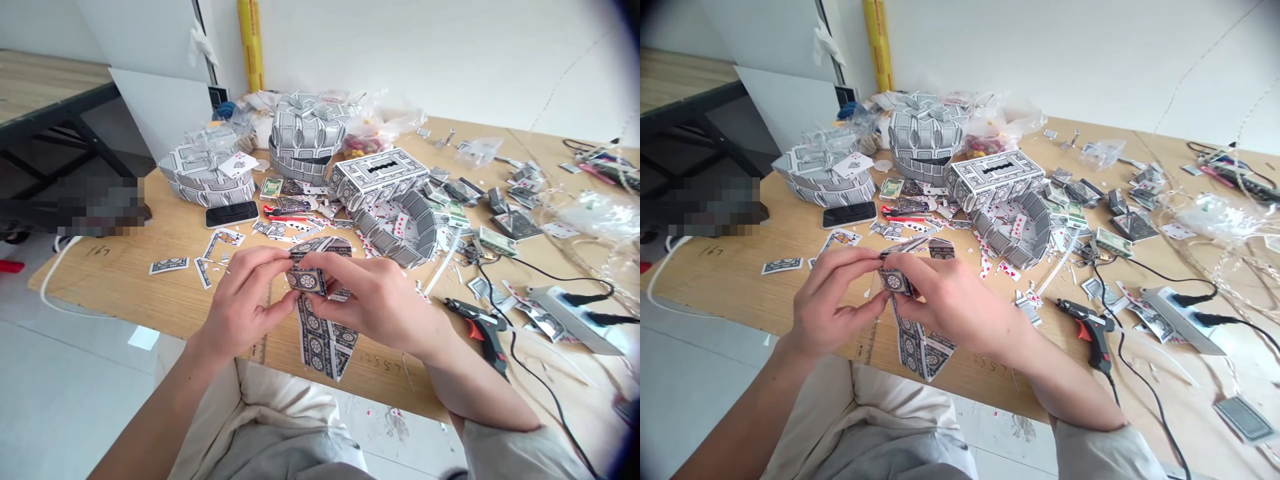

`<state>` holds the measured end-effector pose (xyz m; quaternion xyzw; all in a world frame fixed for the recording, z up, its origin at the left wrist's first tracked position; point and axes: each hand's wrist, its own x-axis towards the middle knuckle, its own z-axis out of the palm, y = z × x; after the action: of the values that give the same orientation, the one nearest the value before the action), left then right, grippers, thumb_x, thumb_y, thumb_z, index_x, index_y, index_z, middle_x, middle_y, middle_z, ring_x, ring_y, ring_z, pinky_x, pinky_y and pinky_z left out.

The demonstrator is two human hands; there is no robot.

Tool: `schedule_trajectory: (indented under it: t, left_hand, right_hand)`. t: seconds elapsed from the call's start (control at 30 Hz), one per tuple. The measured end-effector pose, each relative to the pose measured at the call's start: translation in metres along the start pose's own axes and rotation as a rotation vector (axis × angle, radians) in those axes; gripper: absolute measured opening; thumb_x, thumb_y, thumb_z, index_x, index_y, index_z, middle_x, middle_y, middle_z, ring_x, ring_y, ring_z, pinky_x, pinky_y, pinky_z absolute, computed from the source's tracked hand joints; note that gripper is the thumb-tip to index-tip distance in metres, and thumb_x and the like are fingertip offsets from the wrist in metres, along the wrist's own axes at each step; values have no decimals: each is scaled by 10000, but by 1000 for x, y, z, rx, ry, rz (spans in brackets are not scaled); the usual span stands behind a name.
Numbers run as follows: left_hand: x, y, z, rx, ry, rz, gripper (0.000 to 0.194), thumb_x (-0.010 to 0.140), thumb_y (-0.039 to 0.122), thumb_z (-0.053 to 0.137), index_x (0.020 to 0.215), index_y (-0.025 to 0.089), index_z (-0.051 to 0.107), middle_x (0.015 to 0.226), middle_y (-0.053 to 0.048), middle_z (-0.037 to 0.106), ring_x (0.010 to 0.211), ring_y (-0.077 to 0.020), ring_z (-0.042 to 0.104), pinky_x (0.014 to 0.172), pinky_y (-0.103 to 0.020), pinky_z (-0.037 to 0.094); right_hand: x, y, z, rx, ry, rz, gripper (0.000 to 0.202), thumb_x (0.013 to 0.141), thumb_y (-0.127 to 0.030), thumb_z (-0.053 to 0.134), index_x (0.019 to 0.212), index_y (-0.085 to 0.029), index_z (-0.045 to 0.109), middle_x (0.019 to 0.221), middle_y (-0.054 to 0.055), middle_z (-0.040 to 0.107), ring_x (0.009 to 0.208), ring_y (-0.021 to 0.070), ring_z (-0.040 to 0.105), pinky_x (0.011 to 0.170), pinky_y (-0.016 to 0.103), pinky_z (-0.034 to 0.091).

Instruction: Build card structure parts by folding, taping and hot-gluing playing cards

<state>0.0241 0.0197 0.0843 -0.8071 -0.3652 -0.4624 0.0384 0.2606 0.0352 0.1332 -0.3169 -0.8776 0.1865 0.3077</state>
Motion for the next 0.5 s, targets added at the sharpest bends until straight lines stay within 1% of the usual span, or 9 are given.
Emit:
schedule_trajectory:
  t: [0.1, 0.17, 0.23, 0.3, 0.37, 0.4, 0.43, 0.47, 0.5]
  left_hand:
    - [5, 6, 0, 46, -7, -58, 493, 947, 143, 805, 1411, 225, 659, 1351, -115, 718, 1262, -291, 715, 1088, -478, 618]
    - [6, 11, -2, 67, 12, -92, 538, 946, 142, 808, 1457, 205, 651, 1387, -139, 706, 1291, -305, 702, 1113, -492, 602]
    - [3, 17, -7, 70, 47, -123, 550, 936, 119, 805, 1463, 195, 668, 1382, -151, 715, 1284, -318, 700, 1123, -509, 586]
    - [-3, 24, -15, 73, 93, -154, 529, 918, 86, 798, 1423, 210, 702, 1336, -144, 737, 1226, -315, 714, 1091, -513, 588]
    - [-13, 38, -20, 50, 147, -150, 470, 886, 63, 795, 1322, 229, 733, 1221, -116, 765, 1100, -285, 733, 971, -470, 616]
    - [-18, 47, -20, -1, 133, -132, 393, 871, 58, 786, 1216, 240, 743, 1129, -89, 769, 1022, -264, 737, 900, -443, 627]
    - [-23, 58, -17, -80, 38, -88, 302, 880, 62, 750, 1117, 248, 730, 1032, -60, 755, 947, -237, 732, 847, -413, 626]
    - [-28, 71, -10, -167, -39, -65, 265, 891, 46, 698, 1078, 234, 704, 969, -55, 746, 914, -228, 722, 826, -403, 622]
    - [-33, 84, 0, -253, -107, -16, 270, 901, 33, 657, 1103, 209, 685, 945, -62, 749, 906, -227, 722, 819, -402, 619]
  right_hand:
    - [5, 4, -1, -13, 33, 33, 320, 951, -152, 705, 1267, -200, 724, 805, -16, 733, 686, 140, 670, 680, 236, 488]
    - [7, 7, -4, -4, 42, 54, 311, 943, -176, 716, 1253, -193, 731, 785, -24, 711, 688, 136, 654, 692, 238, 478]
    - [8, 9, -7, 8, 36, 66, 329, 947, -192, 713, 1275, -186, 725, 800, -26, 706, 691, 130, 642, 702, 240, 471]
    - [8, 12, -11, 14, 39, 71, 358, 948, -184, 704, 1306, -181, 713, 810, -29, 703, 690, 122, 634, 708, 238, 470]
    - [7, 14, -17, -6, 80, 73, 375, 943, -167, 694, 1319, -177, 706, 802, -37, 692, 689, 115, 627, 717, 237, 480]
    - [7, 15, -22, -23, 108, 77, 379, 939, -156, 688, 1317, -175, 705, 794, -42, 684, 690, 112, 625, 727, 236, 489]
    - [7, 15, -27, -41, 138, 85, 380, 933, -147, 684, 1311, -175, 705, 787, -47, 677, 690, 108, 623, 738, 235, 500]
    - [7, 15, -34, -59, 164, 98, 379, 927, -140, 681, 1304, -174, 706, 779, -53, 670, 690, 105, 622, 750, 234, 511]
    - [8, 15, -43, -81, 184, 116, 373, 923, -144, 683, 1295, -173, 708, 773, -56, 666, 692, 103, 622, 759, 234, 522]
